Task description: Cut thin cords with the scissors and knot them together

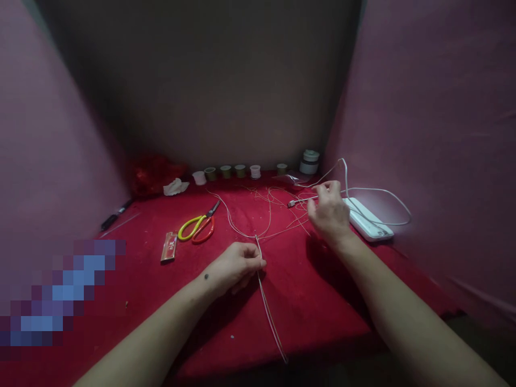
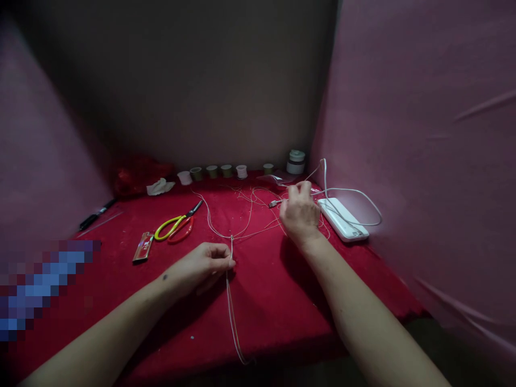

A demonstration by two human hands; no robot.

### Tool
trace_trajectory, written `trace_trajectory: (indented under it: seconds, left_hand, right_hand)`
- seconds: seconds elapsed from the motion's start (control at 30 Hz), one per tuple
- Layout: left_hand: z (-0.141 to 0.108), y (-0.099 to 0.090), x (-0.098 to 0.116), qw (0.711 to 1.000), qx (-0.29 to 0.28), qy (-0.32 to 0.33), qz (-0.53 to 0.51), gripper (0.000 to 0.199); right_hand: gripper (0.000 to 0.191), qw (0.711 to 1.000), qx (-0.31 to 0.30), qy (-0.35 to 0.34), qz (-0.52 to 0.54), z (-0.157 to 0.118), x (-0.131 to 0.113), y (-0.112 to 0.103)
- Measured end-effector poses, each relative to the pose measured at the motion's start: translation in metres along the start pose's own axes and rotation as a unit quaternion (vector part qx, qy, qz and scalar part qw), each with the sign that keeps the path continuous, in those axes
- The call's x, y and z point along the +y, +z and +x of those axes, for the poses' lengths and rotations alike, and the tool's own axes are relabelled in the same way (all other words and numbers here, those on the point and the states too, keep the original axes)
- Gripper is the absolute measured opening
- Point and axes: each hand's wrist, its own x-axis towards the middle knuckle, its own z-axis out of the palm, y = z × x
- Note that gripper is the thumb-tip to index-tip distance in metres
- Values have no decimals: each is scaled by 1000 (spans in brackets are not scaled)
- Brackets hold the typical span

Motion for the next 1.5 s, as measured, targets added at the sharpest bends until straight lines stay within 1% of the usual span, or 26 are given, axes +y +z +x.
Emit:
trace_trajectory:
  seconds: [0.03, 0.07, 0.1, 0.17, 0.2, 0.23, 0.27, 0.33, 0.43, 0.5, 0.6, 0.67, 0.7, 0.8, 0.9, 1.0, 1.17, 1.27, 1.4, 1.5]
  left_hand:
    - [0, -1, -1, 1000, -3, 1, -17, 21]
    - [0, -1, -1, 999, -3, -1, -35, 20]
    - [0, 0, -1, 998, -2, -4, -55, 20]
    - [0, 1, 0, 995, -1, -7, -96, 18]
    - [0, 2, 1, 993, -1, -3, -117, 17]
    - [-1, 3, 2, 990, -6, 1, -138, 16]
    - [-1, 3, 3, 987, -12, 6, -157, 16]
    - [-1, 4, 4, 981, -30, 9, -193, 16]
    - [2, 4, 1, 970, -48, 10, -238, 19]
    - [4, 4, -3, 966, -55, 13, -254, 20]
    - [5, 5, -6, 965, -65, 10, -256, 19]
    - [4, 6, -6, 965, -67, 5, -253, 19]
    - [3, 7, -5, 966, -66, 3, -251, 20]
    - [2, 9, -4, 968, -65, 4, -241, 19]
    - [2, 9, -4, 970, -60, 5, -235, 18]
    - [3, 10, -5, 970, -57, 3, -236, 17]
    - [3, 10, -4, 970, -59, 2, -235, 17]
    - [3, 10, -3, 971, -58, -4, -234, 16]
    - [3, 11, -4, 971, -54, -1, -235, 15]
    - [2, 11, -5, 970, -51, -1, -236, 14]
  right_hand:
    - [19, 999, -27, -29, -3, -5, -8, 3]
    - [17, 996, -71, -52, 12, -11, -15, 7]
    - [15, 988, -130, -69, 39, -17, -22, 12]
    - [11, 957, -263, -76, 96, -29, -33, 26]
    - [10, 943, -309, -70, 107, -34, -36, 33]
    - [10, 934, -333, -67, 107, -39, -39, 40]
    - [11, 932, -343, -65, 102, -43, -42, 45]
    - [10, 935, -336, -72, 88, -47, -44, 54]
    - [6, 937, -332, -70, 85, -46, -44, 57]
    - [6, 930, -349, -50, 105, -42, -44, 57]
    - [8, 909, -394, -17, 136, -35, -43, 55]
    - [10, 903, -411, -23, 123, -31, -43, 55]
    - [11, 905, -412, -34, 102, -29, -44, 55]
    - [14, 917, -395, -56, 22, -28, -46, 58]
    - [17, 925, -376, -47, -19, -28, -47, 61]
    - [18, 928, -369, -43, -16, -29, -45, 62]
    - [16, 925, -379, -31, 25, -27, -42, 62]
    - [15, 928, -371, -23, 9, -26, -43, 63]
    - [14, 931, -361, -43, -14, -29, -47, 63]
    - [15, 936, -347, -52, -6, -33, -46, 61]
